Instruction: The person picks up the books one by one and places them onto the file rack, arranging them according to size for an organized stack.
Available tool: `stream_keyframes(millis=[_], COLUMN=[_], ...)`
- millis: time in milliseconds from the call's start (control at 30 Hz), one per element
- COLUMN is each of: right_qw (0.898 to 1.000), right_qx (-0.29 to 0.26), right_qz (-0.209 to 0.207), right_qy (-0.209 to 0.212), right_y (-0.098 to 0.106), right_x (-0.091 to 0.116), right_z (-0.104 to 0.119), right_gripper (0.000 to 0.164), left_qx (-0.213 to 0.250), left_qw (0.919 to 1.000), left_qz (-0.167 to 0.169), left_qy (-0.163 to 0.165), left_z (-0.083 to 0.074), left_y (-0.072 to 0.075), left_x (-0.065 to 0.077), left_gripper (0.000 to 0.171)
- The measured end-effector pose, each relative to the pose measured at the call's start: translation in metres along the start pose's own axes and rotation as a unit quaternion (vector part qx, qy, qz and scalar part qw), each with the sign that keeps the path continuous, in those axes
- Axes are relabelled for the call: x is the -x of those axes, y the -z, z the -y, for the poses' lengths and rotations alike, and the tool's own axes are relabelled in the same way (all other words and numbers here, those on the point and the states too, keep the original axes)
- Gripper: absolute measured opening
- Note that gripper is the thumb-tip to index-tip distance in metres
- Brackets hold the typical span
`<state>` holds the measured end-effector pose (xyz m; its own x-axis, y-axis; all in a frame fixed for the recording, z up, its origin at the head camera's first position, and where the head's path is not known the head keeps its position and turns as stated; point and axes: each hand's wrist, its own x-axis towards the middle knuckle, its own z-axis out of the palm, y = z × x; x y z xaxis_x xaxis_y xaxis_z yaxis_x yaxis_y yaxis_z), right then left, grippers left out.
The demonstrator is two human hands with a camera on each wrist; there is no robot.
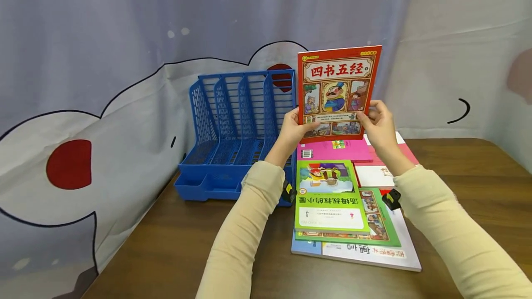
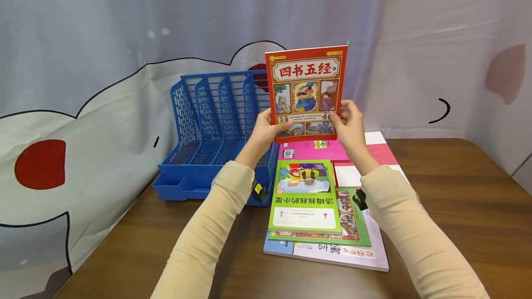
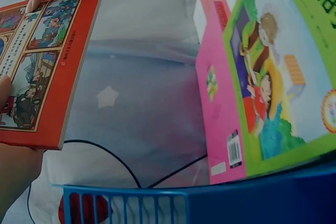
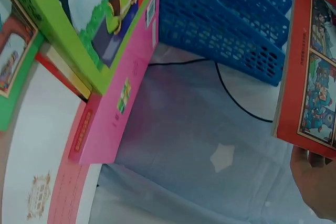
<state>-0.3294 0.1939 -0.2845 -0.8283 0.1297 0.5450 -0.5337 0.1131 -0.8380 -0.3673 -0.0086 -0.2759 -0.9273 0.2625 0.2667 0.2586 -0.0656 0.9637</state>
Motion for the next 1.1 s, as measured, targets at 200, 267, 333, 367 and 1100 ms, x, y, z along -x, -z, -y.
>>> stream_keyframes(millis=[200, 267, 333, 367, 1100], right_qw=[1.0, 1.0, 1.0, 1.0, 0.992], right_qx=[0.003, 0.014, 0.017, 0.018, -0.09], right_qz=[-0.008, -0.004, -0.002, -0.001, 0.016], right_qy=[-0.005, -0.008, -0.009, -0.011, -0.09], right_y=[-0.006, -0.008, -0.009, -0.01, -0.007], right_x=[0.014, 0.018, 0.02, 0.021, 0.035], right_z=[0.001, 0.004, 0.006, 0.008, 0.025], right_gripper=[0.02, 0.017, 0.015, 0.014, 0.017], left_qx=[-0.014, -0.017, -0.019, -0.019, -0.084], left_qw=[0.9996, 0.9993, 0.9991, 0.9991, 0.9924], left_qz=[-0.01, -0.012, -0.011, -0.01, -0.014], left_qy=[0.024, 0.033, 0.035, 0.036, -0.089], left_z=[0.002, 0.002, 0.001, 0.0, -0.006], left_y=[0.003, 0.004, 0.005, 0.005, 0.019], left_x=[0.012, 0.016, 0.019, 0.021, 0.046], left_gripper=[0.042, 0.042, 0.043, 0.042, 0.036])
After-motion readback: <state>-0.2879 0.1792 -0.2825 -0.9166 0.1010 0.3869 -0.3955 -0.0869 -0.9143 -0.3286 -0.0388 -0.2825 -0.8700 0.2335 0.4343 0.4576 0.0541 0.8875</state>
